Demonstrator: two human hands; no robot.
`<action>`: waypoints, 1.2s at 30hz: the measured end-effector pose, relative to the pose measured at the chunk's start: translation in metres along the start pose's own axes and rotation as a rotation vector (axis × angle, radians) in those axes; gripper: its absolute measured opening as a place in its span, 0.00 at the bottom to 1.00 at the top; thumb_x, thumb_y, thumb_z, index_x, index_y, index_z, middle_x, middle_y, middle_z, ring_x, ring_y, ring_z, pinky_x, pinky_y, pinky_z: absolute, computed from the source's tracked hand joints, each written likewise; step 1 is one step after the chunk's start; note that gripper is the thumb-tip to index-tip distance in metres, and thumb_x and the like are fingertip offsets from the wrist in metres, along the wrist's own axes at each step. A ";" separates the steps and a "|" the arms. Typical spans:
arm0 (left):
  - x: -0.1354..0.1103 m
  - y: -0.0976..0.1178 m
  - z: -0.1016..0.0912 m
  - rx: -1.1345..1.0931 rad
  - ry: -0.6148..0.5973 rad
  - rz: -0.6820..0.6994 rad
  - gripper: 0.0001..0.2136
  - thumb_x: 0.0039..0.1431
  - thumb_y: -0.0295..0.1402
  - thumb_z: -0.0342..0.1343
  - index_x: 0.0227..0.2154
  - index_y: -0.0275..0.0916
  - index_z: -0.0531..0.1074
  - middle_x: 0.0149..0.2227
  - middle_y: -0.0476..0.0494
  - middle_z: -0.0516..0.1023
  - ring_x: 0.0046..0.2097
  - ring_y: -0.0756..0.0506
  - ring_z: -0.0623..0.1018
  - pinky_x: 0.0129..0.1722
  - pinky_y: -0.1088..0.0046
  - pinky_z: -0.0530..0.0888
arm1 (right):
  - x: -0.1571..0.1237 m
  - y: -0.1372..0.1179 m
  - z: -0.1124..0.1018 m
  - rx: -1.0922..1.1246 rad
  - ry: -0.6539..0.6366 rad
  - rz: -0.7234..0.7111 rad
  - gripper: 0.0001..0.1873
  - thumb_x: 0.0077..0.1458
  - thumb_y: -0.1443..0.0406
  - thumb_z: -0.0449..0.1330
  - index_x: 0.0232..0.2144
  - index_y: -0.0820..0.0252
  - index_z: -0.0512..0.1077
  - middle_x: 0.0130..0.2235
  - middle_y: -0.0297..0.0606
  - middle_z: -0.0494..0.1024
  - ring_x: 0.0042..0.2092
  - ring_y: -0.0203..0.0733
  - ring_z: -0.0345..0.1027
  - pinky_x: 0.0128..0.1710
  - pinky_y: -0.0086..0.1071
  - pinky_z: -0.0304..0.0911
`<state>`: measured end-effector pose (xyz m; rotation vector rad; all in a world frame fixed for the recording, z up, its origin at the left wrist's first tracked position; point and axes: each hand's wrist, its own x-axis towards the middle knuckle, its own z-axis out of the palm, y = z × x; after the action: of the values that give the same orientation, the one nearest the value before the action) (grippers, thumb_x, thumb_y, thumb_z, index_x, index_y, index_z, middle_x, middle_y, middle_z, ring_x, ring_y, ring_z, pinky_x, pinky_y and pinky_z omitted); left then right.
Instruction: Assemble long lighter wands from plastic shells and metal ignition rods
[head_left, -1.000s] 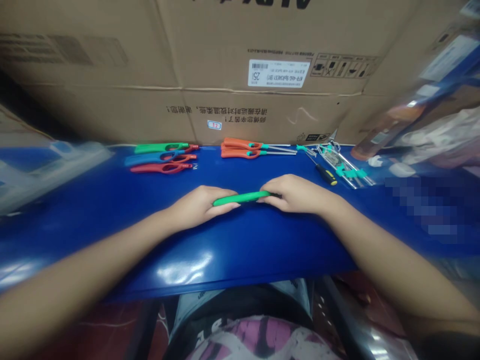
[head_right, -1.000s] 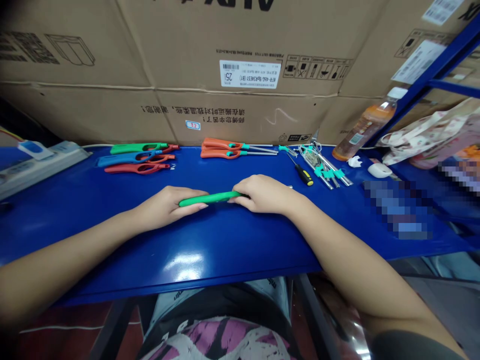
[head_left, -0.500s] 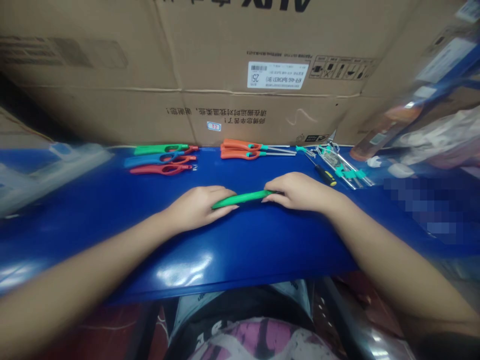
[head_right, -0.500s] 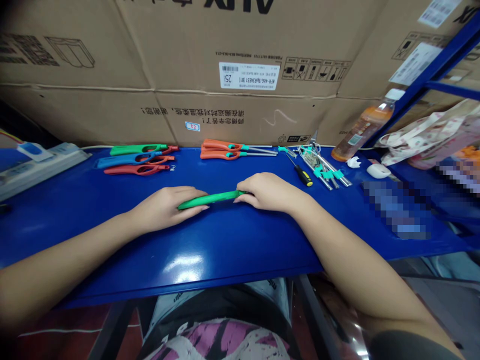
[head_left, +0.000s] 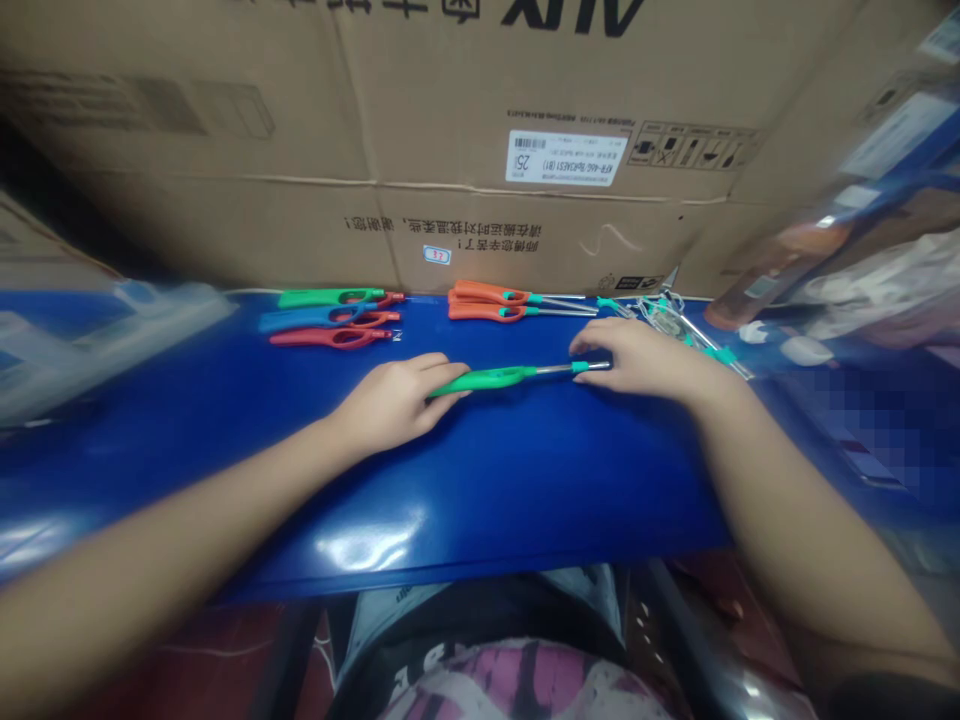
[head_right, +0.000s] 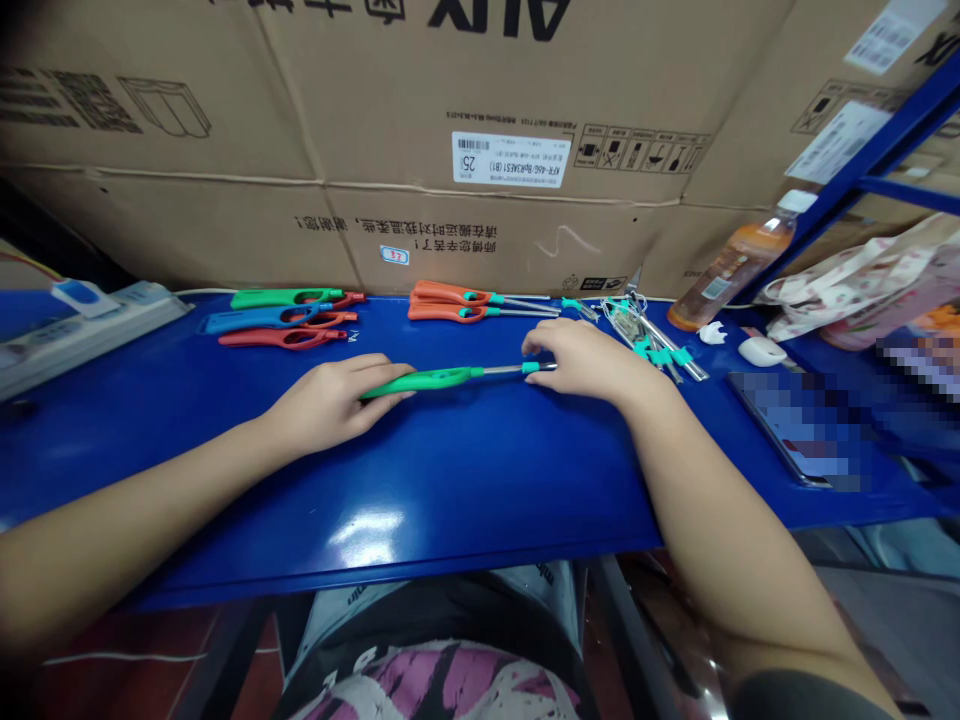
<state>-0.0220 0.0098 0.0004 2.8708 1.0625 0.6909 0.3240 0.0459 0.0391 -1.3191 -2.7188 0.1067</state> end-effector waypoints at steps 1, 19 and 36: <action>0.000 0.000 0.000 0.008 0.010 -0.004 0.16 0.71 0.38 0.50 0.53 0.36 0.75 0.44 0.39 0.81 0.43 0.43 0.82 0.39 0.71 0.77 | 0.000 0.003 0.000 -0.011 -0.006 0.012 0.10 0.57 0.61 0.64 0.39 0.60 0.78 0.43 0.44 0.81 0.43 0.49 0.73 0.43 0.40 0.64; 0.000 0.011 0.000 -0.407 0.000 -0.142 0.15 0.67 0.43 0.56 0.40 0.36 0.81 0.31 0.46 0.80 0.31 0.48 0.76 0.34 0.74 0.72 | 0.014 -0.043 0.031 -0.014 0.261 -0.417 0.15 0.70 0.64 0.51 0.44 0.66 0.76 0.39 0.49 0.78 0.41 0.47 0.69 0.42 0.38 0.66; -0.001 0.009 -0.002 -0.306 -0.070 0.044 0.13 0.70 0.38 0.53 0.42 0.35 0.78 0.39 0.40 0.83 0.38 0.45 0.81 0.39 0.72 0.74 | 0.014 -0.047 0.043 -0.008 0.225 -0.458 0.14 0.70 0.66 0.50 0.36 0.63 0.73 0.32 0.42 0.73 0.34 0.43 0.62 0.37 0.34 0.60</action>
<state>-0.0182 0.0016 0.0030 2.6409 0.8069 0.6818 0.2728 0.0278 0.0028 -0.6345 -2.7402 -0.0896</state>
